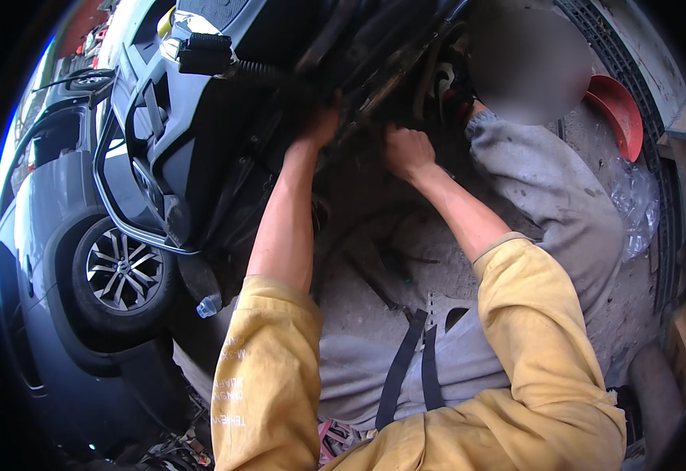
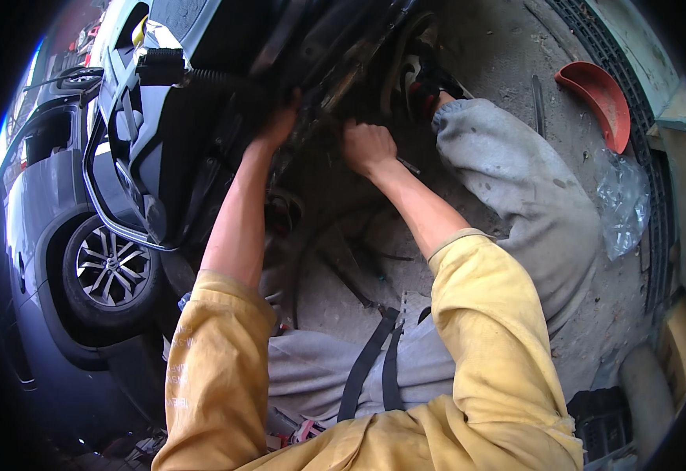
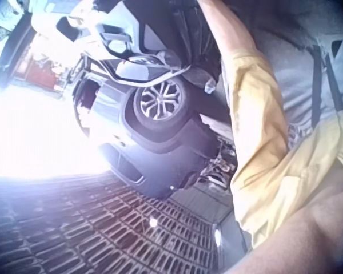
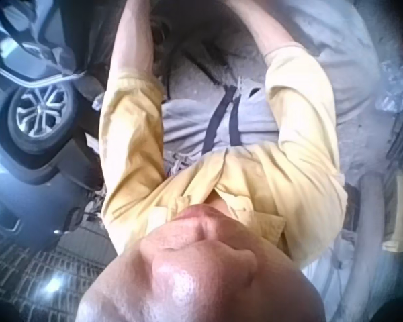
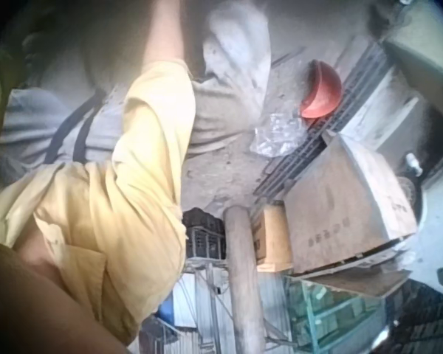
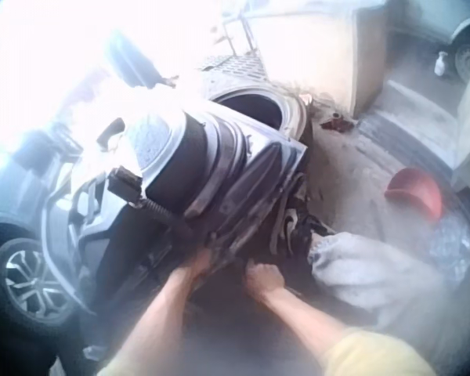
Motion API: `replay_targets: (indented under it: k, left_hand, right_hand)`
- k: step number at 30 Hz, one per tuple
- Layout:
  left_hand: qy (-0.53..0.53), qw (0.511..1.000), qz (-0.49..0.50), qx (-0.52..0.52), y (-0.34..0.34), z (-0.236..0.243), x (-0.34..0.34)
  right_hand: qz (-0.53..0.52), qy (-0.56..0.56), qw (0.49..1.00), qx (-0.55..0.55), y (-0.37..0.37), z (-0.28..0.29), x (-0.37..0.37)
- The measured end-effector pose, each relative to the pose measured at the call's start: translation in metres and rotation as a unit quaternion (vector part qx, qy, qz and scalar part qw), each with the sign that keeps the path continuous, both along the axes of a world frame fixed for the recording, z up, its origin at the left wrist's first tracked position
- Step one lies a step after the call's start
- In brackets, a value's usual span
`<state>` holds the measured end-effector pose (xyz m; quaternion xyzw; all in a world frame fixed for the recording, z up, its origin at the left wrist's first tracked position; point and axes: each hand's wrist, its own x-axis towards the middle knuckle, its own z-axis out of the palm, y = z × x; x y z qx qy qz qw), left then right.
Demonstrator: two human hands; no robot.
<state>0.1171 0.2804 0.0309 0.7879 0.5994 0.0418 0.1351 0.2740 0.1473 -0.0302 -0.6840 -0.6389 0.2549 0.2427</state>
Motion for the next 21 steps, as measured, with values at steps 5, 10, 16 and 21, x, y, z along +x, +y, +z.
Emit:
replay_targets:
  k: [5,10,16,21]
  left_hand:
    - [0.031,0.999,-0.002,0.034,-0.001,-0.04,-0.008]
    - [-0.049,0.998,0.023,-0.012,0.001,-0.026,0.007]
    - [-0.002,0.993,0.071,-0.092,-0.001,-0.007,0.019]
    - [0.12,0.979,0.05,-0.157,-0.005,0.022,0.006]
  right_hand:
    - [-0.016,0.019,0.999,0.022,-0.001,-0.01,0.009]
    - [-0.025,0.01,0.996,0.089,0.024,-0.048,0.006]
    - [-0.011,0.006,0.99,0.138,0.043,-0.101,-0.001]
    - [-0.036,0.019,0.995,0.092,0.027,-0.071,-0.015]
